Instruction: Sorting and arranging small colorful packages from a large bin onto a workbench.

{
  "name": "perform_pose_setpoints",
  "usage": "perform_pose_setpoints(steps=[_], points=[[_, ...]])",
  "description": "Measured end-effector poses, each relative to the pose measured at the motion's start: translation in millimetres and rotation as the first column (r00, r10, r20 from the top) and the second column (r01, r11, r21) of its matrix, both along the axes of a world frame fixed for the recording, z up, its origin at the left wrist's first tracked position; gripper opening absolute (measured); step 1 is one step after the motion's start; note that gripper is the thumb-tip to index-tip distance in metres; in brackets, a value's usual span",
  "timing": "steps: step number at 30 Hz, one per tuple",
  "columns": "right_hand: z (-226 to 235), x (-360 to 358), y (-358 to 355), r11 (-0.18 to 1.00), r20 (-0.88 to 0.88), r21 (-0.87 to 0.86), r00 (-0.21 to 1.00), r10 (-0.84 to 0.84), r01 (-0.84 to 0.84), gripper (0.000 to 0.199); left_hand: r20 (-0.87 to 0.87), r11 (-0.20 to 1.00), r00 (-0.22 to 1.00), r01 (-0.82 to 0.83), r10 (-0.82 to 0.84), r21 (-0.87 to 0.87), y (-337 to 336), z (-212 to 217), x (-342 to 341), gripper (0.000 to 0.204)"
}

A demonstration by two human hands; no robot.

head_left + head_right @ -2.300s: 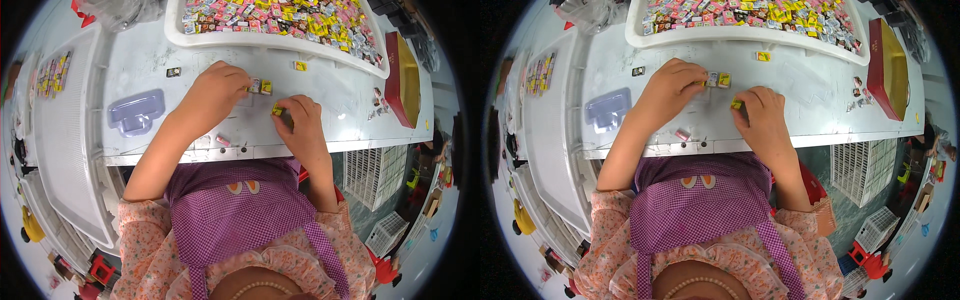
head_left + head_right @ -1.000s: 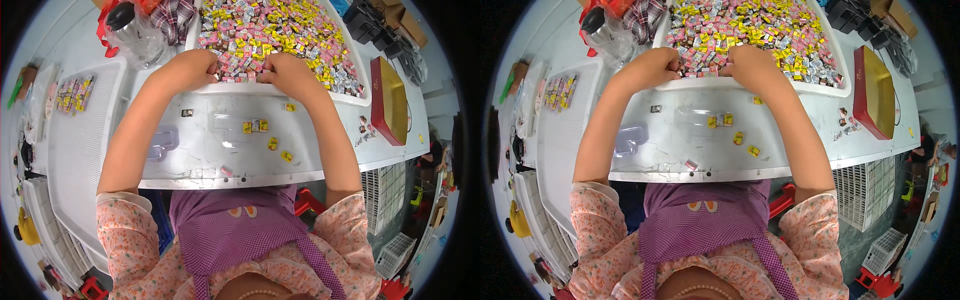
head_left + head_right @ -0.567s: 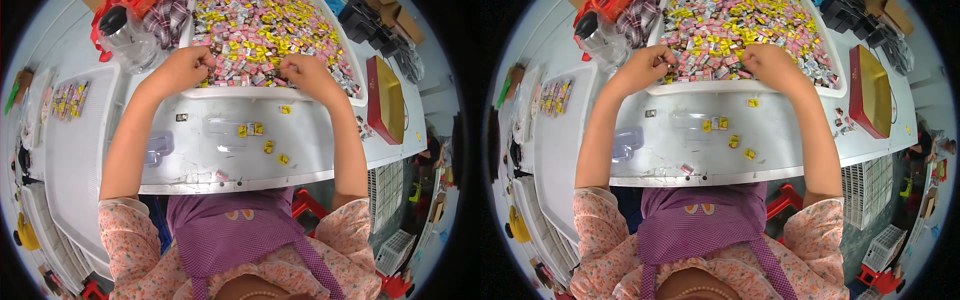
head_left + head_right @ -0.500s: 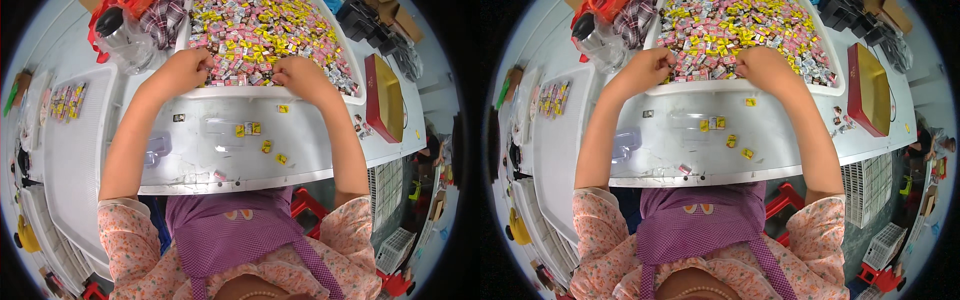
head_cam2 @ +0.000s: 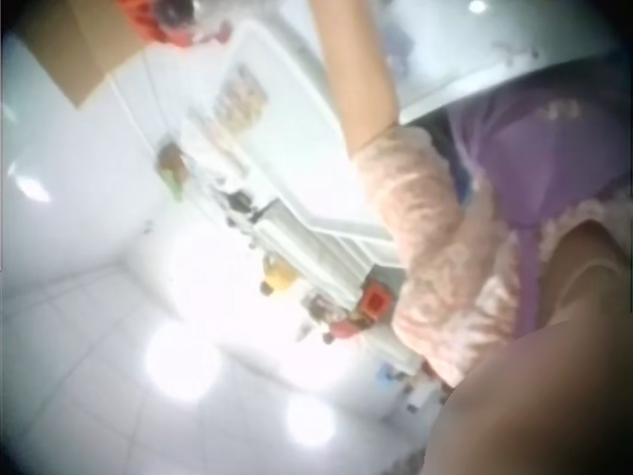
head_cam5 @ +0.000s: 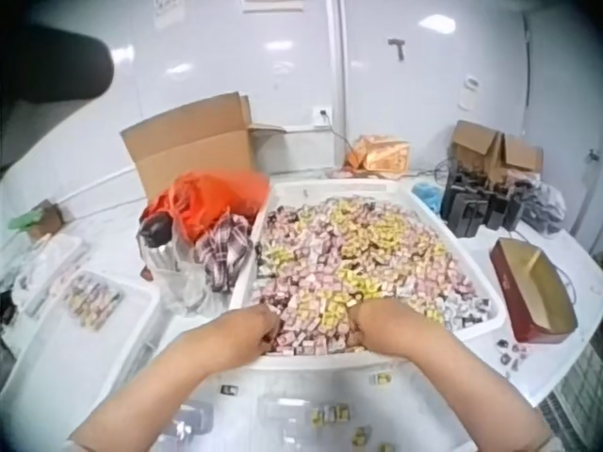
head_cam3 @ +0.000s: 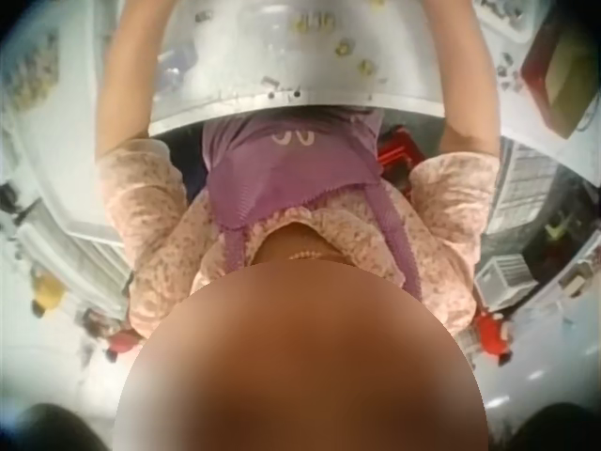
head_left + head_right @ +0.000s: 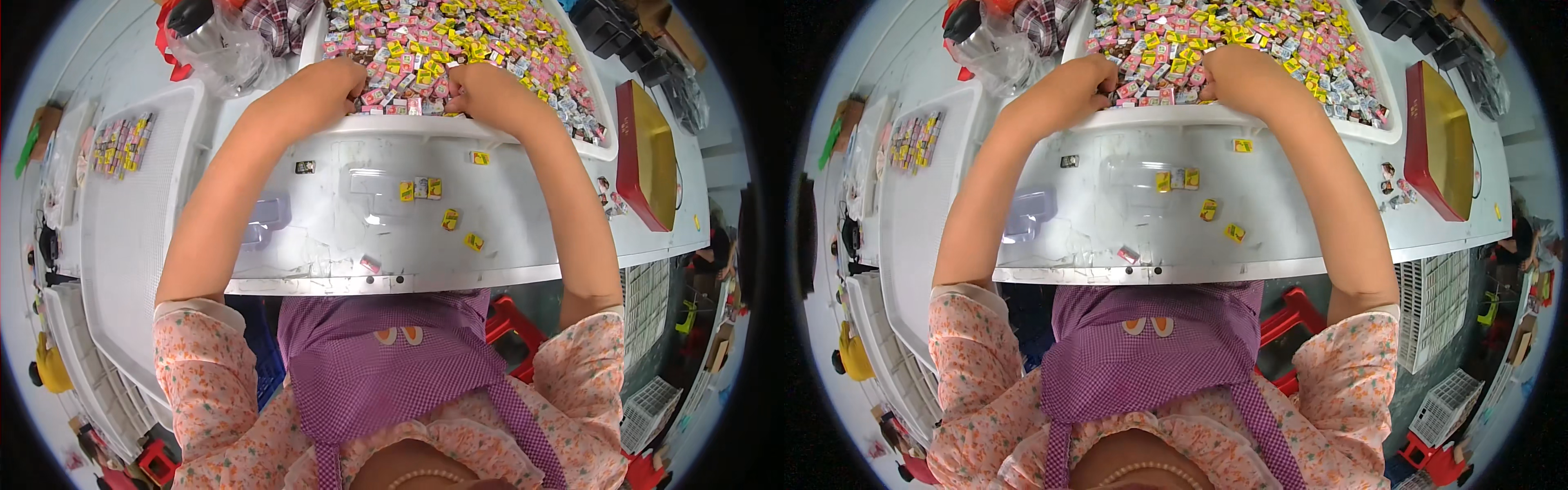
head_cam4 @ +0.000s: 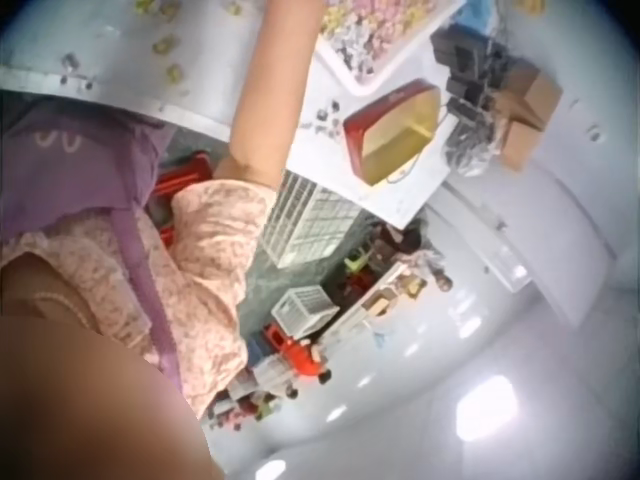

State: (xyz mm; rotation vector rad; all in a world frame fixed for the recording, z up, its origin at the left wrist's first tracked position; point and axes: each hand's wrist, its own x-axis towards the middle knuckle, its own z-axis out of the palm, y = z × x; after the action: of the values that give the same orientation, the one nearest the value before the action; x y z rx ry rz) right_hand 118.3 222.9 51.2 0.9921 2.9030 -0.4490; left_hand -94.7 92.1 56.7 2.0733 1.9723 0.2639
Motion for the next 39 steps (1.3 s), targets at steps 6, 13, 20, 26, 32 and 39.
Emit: perform_pose_setpoints(steps=[6, 13, 20, 26, 32, 39], points=[[-13.5, 6.2, -5.5, 0.972, -0.148, 0.19, 0.974, 0.17, -0.14, 0.015, 0.276, 0.97, 0.96, -0.105, 0.042, 0.219, -18.6, 0.9, 4.3, 0.014], [2.5, 42.5, -52.4, 0.979, -0.639, -0.204, 0.757, -0.134, 0.002, 0.018, 0.701, 0.977, 0.683, -0.178, 0.207, -0.115, -84.4, -3.8, 53.3, 0.016], [-27.4, 64.3, -124.3, 0.828, -0.585, -0.559, 0.69, -0.427, 0.038, 0.013, 0.647, 0.934, 0.676, -0.301, 0.352, -0.194, -74.0, -49.0, 79.9, 0.014], [-42.8, 55.2, -167.1, 0.967, -0.481, -0.255, 0.87, -0.107, -0.022, 0.009, 0.549, 0.956, 0.798, -0.292, 0.247, -0.006, -72.9, -60.3, 83.0, 0.014], [-48.4, 58.4, -166.0, 0.917, -0.547, -0.394, 0.784, -0.292, 0.066, 0.011, 0.679, 0.945, 0.676, -0.317, 0.285, -0.08, -83.3, -45.4, 82.0, 0.015], [-53.6, 58.0, -172.1, 0.992, -0.481, -0.127, 0.875, -0.061, 0.0, 0.014, 0.403, 0.988, 0.905, -0.154, 0.137, 0.01, -98.7, -45.4, 91.5, 0.016]])
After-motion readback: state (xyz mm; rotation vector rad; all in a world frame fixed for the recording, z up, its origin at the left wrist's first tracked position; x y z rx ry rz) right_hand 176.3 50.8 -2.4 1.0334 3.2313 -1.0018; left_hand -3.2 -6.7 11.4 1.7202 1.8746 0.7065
